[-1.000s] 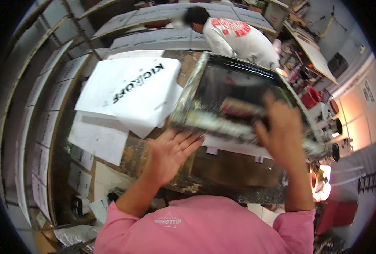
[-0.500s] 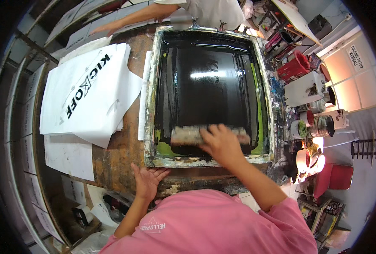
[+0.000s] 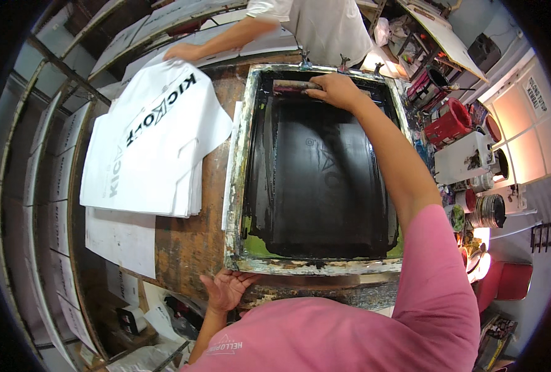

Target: The person performs screen printing on white bags by placing each bag onto a flat surface and pulling a squeegee across a mesh screen to apply black ink.

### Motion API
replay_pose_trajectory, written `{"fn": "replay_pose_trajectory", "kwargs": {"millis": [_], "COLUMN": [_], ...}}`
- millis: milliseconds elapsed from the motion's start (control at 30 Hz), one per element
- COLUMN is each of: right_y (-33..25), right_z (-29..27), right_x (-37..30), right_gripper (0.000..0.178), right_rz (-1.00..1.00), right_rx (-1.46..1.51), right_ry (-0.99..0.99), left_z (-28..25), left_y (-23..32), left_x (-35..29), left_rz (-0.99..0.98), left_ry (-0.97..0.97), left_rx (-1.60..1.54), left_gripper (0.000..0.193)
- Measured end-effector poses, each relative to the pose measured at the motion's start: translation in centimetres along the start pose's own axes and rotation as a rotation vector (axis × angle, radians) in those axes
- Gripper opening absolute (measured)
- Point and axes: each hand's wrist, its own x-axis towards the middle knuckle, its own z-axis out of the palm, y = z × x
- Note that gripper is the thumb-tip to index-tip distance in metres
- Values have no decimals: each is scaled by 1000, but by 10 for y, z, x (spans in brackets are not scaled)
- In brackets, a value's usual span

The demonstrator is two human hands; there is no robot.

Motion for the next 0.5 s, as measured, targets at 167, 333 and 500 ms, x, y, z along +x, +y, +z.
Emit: {"fn": "replay_pose_trajectory", "kwargs": {"millis": [167,333,500], "right_y": [-15,-49,-98], "right_z": [30,10,-1], "right_x": [3,-34,-129], "right_gripper": [49,46,39], "right_rz": [-4,-63,-120], "right_rx": [-107,-52,-34], "right_ry": [74,-5,-84], "left_z": [-3,-1,4], "left_y": [1,3,2], "left_x": [0,5,6], "left_rz": [-14,-34,-15], "left_ry": [-114,-129,-132], "left_rx": [-116,-78,-42], "left_gripper": [96,98,100]}}
